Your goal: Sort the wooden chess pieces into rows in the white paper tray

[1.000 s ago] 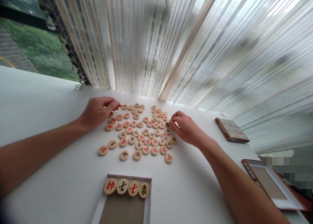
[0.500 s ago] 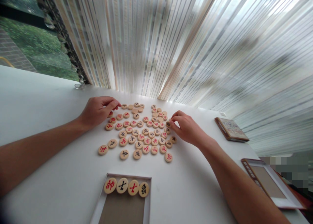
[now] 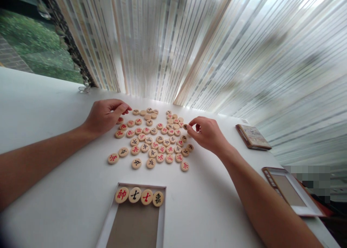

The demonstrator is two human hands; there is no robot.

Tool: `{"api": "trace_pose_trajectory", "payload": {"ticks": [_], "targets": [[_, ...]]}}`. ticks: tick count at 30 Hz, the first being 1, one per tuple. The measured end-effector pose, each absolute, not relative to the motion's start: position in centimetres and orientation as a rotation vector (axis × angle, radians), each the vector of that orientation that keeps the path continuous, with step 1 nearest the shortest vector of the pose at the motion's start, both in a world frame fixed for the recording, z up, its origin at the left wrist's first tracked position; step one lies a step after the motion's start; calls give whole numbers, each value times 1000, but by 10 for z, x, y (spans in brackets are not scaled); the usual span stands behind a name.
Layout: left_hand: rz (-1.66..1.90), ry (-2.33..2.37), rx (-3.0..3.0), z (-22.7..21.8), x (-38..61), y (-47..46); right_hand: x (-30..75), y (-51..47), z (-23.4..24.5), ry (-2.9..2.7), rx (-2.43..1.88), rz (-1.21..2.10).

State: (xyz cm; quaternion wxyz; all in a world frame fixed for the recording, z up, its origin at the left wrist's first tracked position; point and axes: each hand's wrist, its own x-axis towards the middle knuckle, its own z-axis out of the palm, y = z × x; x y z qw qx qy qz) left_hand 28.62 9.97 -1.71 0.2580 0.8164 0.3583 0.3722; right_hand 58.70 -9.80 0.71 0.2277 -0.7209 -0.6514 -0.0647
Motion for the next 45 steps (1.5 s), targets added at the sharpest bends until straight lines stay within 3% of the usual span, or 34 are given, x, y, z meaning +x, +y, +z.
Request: {"api": "trace_pose_trajectory", "payload": {"ticks": [13, 21, 27, 35, 45], "targets": [[1378, 718, 2323, 6, 284, 71, 530, -124, 41, -1147, -1485, 575], [1034, 436, 2181, 31, 291, 15, 491, -146, 28, -775, -1281, 1049], [826, 246, 2104, 21, 279, -30, 456, -151, 15, -679, -1162, 1170], [897, 227, 2135, 6, 260, -50, 431, -170, 6, -566, -1049, 1394], [750, 301, 1912, -3, 262, -64, 428, -181, 1, -685, -1073, 1300]]}}
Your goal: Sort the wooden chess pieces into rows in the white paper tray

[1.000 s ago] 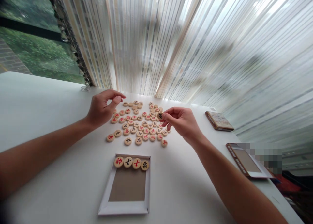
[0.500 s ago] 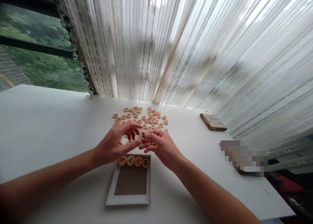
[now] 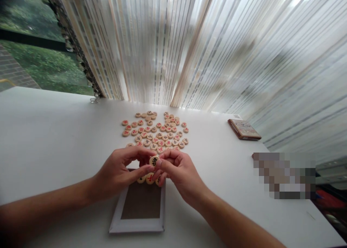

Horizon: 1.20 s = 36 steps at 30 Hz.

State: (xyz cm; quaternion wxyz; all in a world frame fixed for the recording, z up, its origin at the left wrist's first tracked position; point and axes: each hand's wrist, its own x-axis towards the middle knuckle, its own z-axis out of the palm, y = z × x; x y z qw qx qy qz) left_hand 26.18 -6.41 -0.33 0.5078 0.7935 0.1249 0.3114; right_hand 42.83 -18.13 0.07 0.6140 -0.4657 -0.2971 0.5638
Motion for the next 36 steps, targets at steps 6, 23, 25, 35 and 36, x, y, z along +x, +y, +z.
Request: {"api": "trace_pose_trajectory", "payload": {"ticks": [6, 23, 25, 35, 36], "targets": [[675, 366, 1816, -3, 259, -66, 427, -184, -4, -755, -1108, 1222], [600, 340, 1636, 9, 259, -77, 421, -190, 2, -811, -1097, 1165], [571, 302, 1549, 7, 260, -79, 422, -190, 1, -768, -1056, 1221], [506, 245, 1286, 9, 262, -81, 421, -193, 4, -655, -1003, 1342], [504, 242, 1289, 9, 261, -81, 421, -193, 4, -650, -1001, 1351]]}}
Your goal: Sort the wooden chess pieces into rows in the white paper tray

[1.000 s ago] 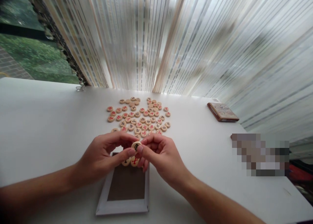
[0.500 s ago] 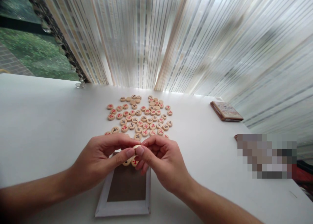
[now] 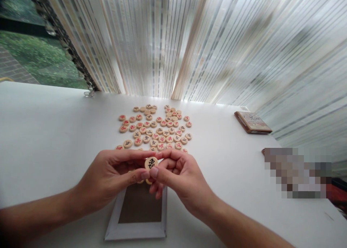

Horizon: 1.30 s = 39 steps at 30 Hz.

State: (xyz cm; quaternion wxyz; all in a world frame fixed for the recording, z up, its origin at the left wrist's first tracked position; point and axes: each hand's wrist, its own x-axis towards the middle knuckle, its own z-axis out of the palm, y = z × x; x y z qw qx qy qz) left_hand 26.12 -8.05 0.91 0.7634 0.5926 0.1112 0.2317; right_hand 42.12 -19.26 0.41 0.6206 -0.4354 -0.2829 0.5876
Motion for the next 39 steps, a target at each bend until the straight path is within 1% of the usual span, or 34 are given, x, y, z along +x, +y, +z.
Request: {"api": "trace_pose_trajectory", "payload": {"ticks": [4, 8, 11, 17, 24, 28, 35, 39], "targets": [[492, 277, 1437, 9, 258, -80, 422, -192, 3, -641, -1023, 1361], [620, 271, 1751, 10, 255, -81, 422, -193, 2, -673, -1086, 1344], [678, 201, 1856, 12, 255, -82, 421, -193, 3, -692, -1145, 1331], [614, 192, 1795, 15, 256, -80, 421, -193, 4, -761, -1050, 1330], [601, 272, 1557, 10, 255, -80, 422, -195, 2, -731, -904, 1383], [599, 262, 1540, 8, 255, -80, 421, -196, 1, -726, -929, 1375], [664, 201, 1743, 12, 255, -81, 421, -193, 4, -726, -1031, 1354], [658, 131, 1736, 15, 257, -83, 420, -193, 6, -732, -1031, 1341]]}}
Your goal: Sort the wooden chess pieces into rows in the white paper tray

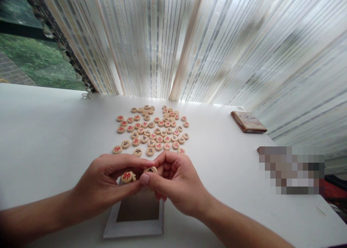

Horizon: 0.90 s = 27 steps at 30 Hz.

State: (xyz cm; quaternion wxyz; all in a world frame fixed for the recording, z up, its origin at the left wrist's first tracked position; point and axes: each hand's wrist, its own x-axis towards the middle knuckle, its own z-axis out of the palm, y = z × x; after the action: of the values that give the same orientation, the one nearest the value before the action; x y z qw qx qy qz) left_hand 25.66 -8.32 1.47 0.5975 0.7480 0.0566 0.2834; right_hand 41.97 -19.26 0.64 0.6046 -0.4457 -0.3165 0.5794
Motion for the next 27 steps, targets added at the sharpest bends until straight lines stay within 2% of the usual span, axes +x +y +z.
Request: {"api": "trace_pose_trajectory", "payload": {"ticks": [27], "targets": [[634, 202, 1612, 20, 251, -82, 419, -199, 9, -884, -984, 1319]]}}
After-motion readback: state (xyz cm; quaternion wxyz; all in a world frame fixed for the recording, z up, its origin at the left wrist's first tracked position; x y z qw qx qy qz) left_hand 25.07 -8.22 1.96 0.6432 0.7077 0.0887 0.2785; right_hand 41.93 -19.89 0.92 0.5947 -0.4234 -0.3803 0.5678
